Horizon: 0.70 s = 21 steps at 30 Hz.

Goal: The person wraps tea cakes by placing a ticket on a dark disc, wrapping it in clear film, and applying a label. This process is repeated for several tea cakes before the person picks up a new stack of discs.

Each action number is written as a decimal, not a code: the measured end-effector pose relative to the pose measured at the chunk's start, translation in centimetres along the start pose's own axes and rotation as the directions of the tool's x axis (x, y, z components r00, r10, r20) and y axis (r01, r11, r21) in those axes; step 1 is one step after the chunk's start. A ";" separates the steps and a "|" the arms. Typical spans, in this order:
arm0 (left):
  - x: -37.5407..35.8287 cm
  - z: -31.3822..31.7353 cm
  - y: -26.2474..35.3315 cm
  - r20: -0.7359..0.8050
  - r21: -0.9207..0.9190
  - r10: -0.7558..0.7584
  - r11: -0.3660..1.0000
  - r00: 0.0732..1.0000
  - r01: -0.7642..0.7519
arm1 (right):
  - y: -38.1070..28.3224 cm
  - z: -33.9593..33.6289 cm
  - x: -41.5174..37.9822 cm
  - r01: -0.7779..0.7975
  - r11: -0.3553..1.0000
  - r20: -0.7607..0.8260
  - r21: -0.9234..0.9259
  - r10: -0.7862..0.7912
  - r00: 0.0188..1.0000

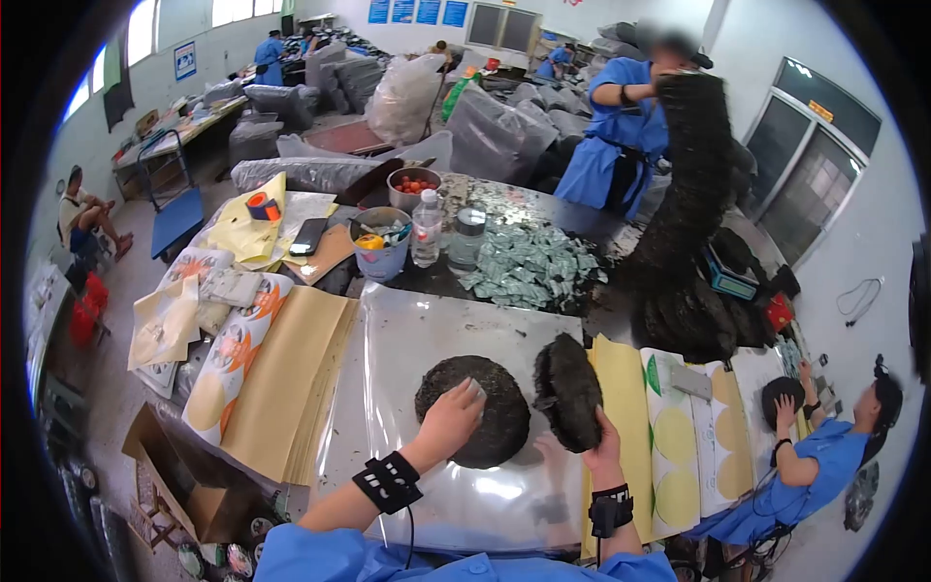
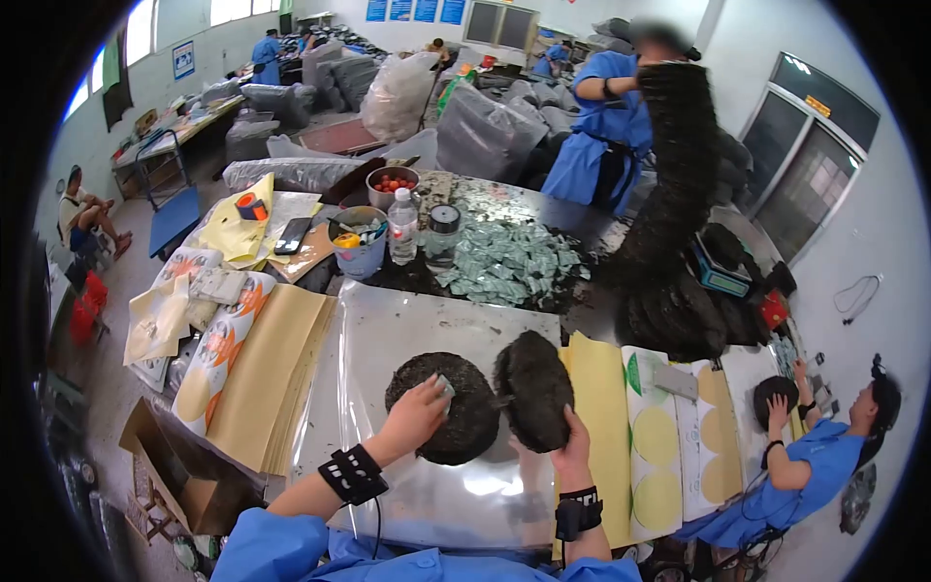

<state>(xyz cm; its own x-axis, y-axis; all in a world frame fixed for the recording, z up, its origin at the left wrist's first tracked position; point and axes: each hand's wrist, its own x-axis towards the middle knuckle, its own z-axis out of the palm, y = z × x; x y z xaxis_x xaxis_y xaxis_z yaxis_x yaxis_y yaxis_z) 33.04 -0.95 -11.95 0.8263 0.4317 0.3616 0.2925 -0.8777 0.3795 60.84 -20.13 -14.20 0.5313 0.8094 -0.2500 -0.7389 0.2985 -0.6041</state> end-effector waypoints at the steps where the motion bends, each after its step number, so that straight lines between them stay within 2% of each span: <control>1: -0.7 1.0 0.5 0.118 0.044 -0.049 0.998 0.992 0.044 | 0.4 0.3 -0.5 -0.015 0.999 -0.015 -0.041 0.014 1.000; 2: -1.3 1.7 0.5 0.111 0.041 -0.037 0.999 0.993 0.033 | 1.0 0.8 -0.5 -0.030 0.996 -0.024 -0.082 0.028 0.999; 4: -2.0 0.7 0.0 -0.058 -0.041 -0.040 0.998 0.998 0.038 | 2.6 4.1 -0.5 -0.005 0.991 -0.015 -0.131 0.003 1.000; 5: -2.3 0.5 -1.1 -0.130 -0.145 -0.122 0.984 0.984 0.103 | 3.7 4.9 -0.4 -0.006 0.973 -0.027 -0.233 -0.001 1.000; 6: -2.8 -0.9 -1.5 -0.120 -0.413 -0.322 0.876 0.939 0.247 | 5.1 5.7 -0.4 -0.014 0.944 -0.040 -0.331 0.001 0.999; 7: -3.2 -1.3 -2.9 -0.024 -0.604 -0.469 0.711 0.883 0.361 | 7.0 6.9 -0.1 0.084 0.848 -0.043 -0.523 -0.125 0.991; 8: -3.7 -1.2 -4.5 0.096 -0.749 -0.584 0.491 0.806 0.444 | 8.6 7.8 0.2 0.168 0.702 -0.014 -0.692 -0.246 0.969; 9: -4.4 -0.6 -5.5 0.093 -0.742 -0.589 0.496 0.803 0.450 | 9.8 7.9 0.3 0.229 0.380 0.081 -0.896 -0.367 0.927; 10: -4.9 -0.2 -6.3 0.154 -0.832 -0.647 0.324 0.747 0.451 | 10.5 7.6 0.4 0.233 0.014 0.204 -0.972 -0.428 0.880; 11: -4.7 0.2 -7.5 0.215 -0.895 -0.684 0.147 0.697 0.421 | 10.9 7.1 0.2 0.205 0.067 0.159 -0.976 -0.423 0.892; 12: -3.9 -0.1 -8.2 0.197 -0.898 -0.680 0.165 0.706 0.409 | 11.1 6.8 0.0 0.176 0.116 0.113 -0.978 -0.416 0.903; 13: -3.6 0.1 -8.5 0.255 -0.908 -0.652 0.093 0.714 0.409 | 11.7 6.4 0.3 0.179 0.120 0.113 -0.976 -0.422 0.900; 14: -3.3 -0.5 -7.7 0.325 -0.907 -0.617 0.013 0.717 0.422 | 12.7 5.4 0.5 0.209 0.382 0.033 -0.900 -0.420 0.907; 15: -2.4 -0.6 -6.9 0.297 -0.929 -0.629 -0.017 0.718 0.370 | 13.9 4.4 0.8 0.228 0.614 -0.050 -0.755 -0.401 0.915; 16: -1.7 -0.6 -7.1 0.317 -0.921 -0.618 -0.020 0.719 0.390 | 15.8 3.9 1.3 0.241 0.712 -0.034 -0.660 -0.349 0.937; 18: -0.4 -0.1 -7.6 0.440 -0.898 -0.384 -0.161 0.812 0.410 | 15.0 9.2 -1.3 0.315 0.710 -0.016 -0.630 -0.417 0.909; 19: 0.2 -1.1 -7.1 0.442 -0.897 -0.396 -0.210 0.805 0.389 | 15.0 9.7 -1.5 0.264 0.750 -0.104 -0.607 -0.404 0.909; 20: 0.5 -1.0 -7.4 0.448 -0.894 -0.392 -0.212 0.804 0.395 | 14.5 10.1 -1.8 0.261 0.751 -0.111 -0.607 -0.405 0.907; 21: 0.5 -0.9 -7.7 0.459 -0.880 -0.451 -0.116 0.765 0.460 | 13.8 10.4 -2.2 0.205 0.707 -0.090 -0.677 -0.356 0.930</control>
<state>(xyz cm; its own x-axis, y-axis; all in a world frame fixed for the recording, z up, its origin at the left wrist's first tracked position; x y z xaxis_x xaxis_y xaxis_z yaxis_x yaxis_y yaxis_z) 30.79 6.19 -13.97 0.7216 0.6308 -0.2853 -0.0774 0.4830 0.8722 45.13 -12.54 -14.14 0.7946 0.6011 -0.0855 -0.1325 0.0343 -0.9906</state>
